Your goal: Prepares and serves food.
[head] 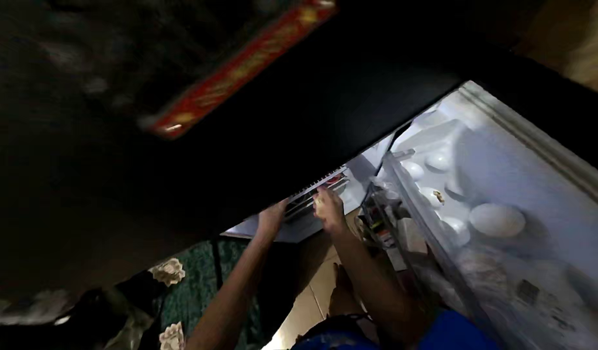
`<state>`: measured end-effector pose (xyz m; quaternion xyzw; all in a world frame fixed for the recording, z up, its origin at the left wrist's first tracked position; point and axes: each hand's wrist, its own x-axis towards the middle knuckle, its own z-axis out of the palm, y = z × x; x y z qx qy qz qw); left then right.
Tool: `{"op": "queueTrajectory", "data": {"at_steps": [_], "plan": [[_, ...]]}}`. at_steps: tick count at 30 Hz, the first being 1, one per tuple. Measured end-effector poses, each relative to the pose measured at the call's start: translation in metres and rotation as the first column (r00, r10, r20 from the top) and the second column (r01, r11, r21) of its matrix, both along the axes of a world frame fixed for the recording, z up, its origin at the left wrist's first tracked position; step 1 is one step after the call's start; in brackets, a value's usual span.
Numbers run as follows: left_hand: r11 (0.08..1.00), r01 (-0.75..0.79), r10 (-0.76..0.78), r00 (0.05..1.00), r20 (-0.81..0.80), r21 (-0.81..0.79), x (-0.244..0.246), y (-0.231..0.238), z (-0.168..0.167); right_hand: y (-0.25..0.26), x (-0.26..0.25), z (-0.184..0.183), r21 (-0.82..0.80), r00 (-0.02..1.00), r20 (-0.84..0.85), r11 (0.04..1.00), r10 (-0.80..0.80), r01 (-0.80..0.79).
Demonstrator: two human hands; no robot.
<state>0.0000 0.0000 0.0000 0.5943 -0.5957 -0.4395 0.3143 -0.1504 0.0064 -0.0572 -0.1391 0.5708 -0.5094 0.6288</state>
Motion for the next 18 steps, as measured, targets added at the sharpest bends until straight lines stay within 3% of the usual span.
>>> {"op": "queueTrajectory", "data": {"at_steps": [3,5,7,9,13,18], "plan": [[0.955,0.195,-0.186,0.981,-0.060,0.223,0.051,0.100,-0.035,0.049,0.025,-0.019,0.201,0.974,-0.048,0.957,0.222,-0.209],[0.888,0.200,-0.173,0.980,-0.101,0.413,0.090,0.168,-0.048,0.082,0.047,-0.030,0.270,0.928,-0.041,0.898,0.371,-0.347],[0.856,0.025,0.037,0.993,-0.110,0.516,0.130,0.240,-0.060,0.114,0.074,-0.040,0.324,0.882,-0.018,0.837,0.471,-0.441],[0.800,-0.248,0.329,0.943,-0.054,0.546,0.169,0.310,-0.068,0.145,0.104,-0.039,0.334,0.810,-0.014,0.767,0.586,-0.548],[0.551,-0.620,0.764,0.644,-0.038,0.559,0.232,0.447,-0.070,0.213,0.176,-0.011,0.273,0.592,-0.068,0.586,0.803,-0.763],[0.285,-0.787,0.958,0.260,-0.125,0.547,0.265,0.581,-0.067,0.289,0.279,-0.005,0.232,0.418,0.013,0.404,0.908,-0.885]]}}
